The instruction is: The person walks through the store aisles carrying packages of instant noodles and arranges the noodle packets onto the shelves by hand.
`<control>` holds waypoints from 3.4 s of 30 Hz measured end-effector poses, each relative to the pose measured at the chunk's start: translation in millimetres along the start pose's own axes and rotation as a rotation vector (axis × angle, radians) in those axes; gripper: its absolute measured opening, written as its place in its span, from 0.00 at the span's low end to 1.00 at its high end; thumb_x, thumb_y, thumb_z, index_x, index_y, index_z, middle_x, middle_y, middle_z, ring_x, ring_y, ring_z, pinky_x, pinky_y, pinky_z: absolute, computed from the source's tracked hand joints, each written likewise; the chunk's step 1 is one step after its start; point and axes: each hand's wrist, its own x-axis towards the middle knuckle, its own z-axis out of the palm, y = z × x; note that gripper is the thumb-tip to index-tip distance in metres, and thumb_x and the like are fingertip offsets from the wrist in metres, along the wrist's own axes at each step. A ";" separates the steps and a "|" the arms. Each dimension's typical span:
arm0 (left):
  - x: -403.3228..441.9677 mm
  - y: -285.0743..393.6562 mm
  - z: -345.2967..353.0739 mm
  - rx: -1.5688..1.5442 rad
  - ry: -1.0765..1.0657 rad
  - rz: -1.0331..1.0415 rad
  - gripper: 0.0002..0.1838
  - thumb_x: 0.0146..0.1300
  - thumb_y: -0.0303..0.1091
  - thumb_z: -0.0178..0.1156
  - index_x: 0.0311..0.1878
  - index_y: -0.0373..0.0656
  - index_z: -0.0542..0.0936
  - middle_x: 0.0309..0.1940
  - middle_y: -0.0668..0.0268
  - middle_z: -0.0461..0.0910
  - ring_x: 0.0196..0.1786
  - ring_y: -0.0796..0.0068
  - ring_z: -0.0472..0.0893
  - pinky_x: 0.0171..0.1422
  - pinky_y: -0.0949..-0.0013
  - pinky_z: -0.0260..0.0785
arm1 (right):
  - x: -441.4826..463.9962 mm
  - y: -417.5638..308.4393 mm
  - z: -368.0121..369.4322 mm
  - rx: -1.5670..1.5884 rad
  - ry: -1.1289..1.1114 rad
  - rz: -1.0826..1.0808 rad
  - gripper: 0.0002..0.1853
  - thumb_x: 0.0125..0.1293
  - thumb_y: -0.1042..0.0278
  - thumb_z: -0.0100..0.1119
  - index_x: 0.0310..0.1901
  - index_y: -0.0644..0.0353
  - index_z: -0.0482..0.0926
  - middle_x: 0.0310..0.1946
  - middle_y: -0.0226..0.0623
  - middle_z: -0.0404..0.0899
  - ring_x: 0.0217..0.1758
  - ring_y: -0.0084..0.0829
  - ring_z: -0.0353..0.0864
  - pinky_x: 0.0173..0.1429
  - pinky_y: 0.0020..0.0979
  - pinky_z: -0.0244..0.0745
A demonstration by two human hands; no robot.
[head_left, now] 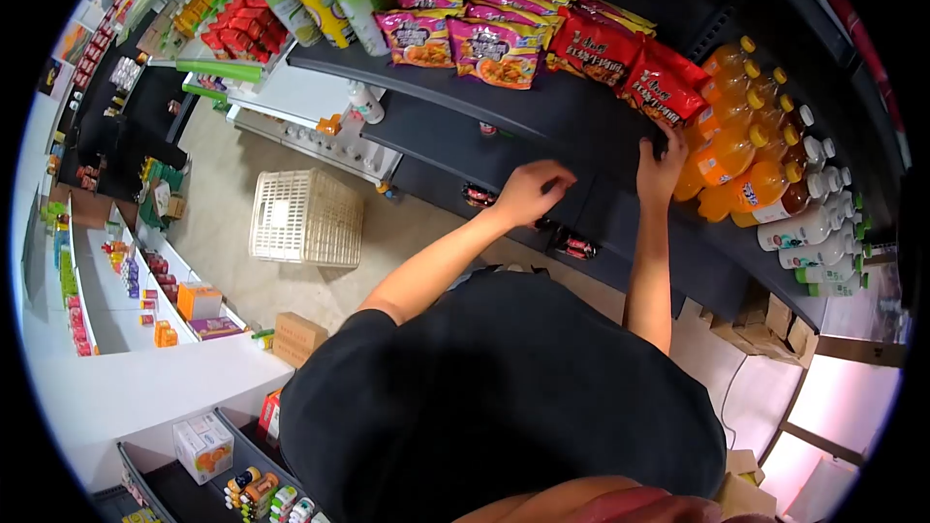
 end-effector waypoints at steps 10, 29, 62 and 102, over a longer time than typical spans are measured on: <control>151.4 -52.4 77.5 0.106 0.180 -0.176 0.33 0.60 0.36 0.67 0.70 0.44 0.71 0.57 0.57 0.79 0.46 0.58 0.85 0.51 0.57 0.77 | -14.5 9.2 29.9 -0.249 -0.017 -0.089 0.29 0.56 0.65 0.69 0.62 0.46 0.77 0.78 0.49 0.52 0.75 0.54 0.65 0.70 0.46 0.72; 166.8 -64.3 81.5 0.164 0.049 -0.128 0.18 0.62 0.43 0.70 0.47 0.43 0.79 0.45 0.59 0.84 0.35 0.60 0.86 0.40 0.60 0.75 | -13.7 10.1 38.9 -0.514 -0.082 -0.299 0.17 0.60 0.63 0.66 0.50 0.57 0.81 0.52 0.37 0.81 0.61 0.43 0.78 0.62 0.41 0.76; 102.1 -53.2 17.8 0.281 0.142 -0.097 0.18 0.73 0.40 0.57 0.57 0.39 0.69 0.44 0.45 0.79 0.50 0.38 0.78 0.50 0.47 0.73 | 7.3 24.5 55.8 0.265 0.044 -0.069 0.31 0.75 0.61 0.60 0.71 0.70 0.63 0.62 0.58 0.73 0.60 0.43 0.79 0.62 0.37 0.75; -248.1 7.7 -193.7 0.056 0.165 -0.902 0.30 0.76 0.59 0.50 0.65 0.43 0.76 0.52 0.51 0.84 0.55 0.52 0.82 0.62 0.54 0.71 | -187.3 -169.8 210.1 0.535 -1.050 -0.225 0.21 0.66 0.73 0.68 0.60 0.68 0.78 0.54 0.42 0.82 0.55 0.32 0.81 0.63 0.33 0.74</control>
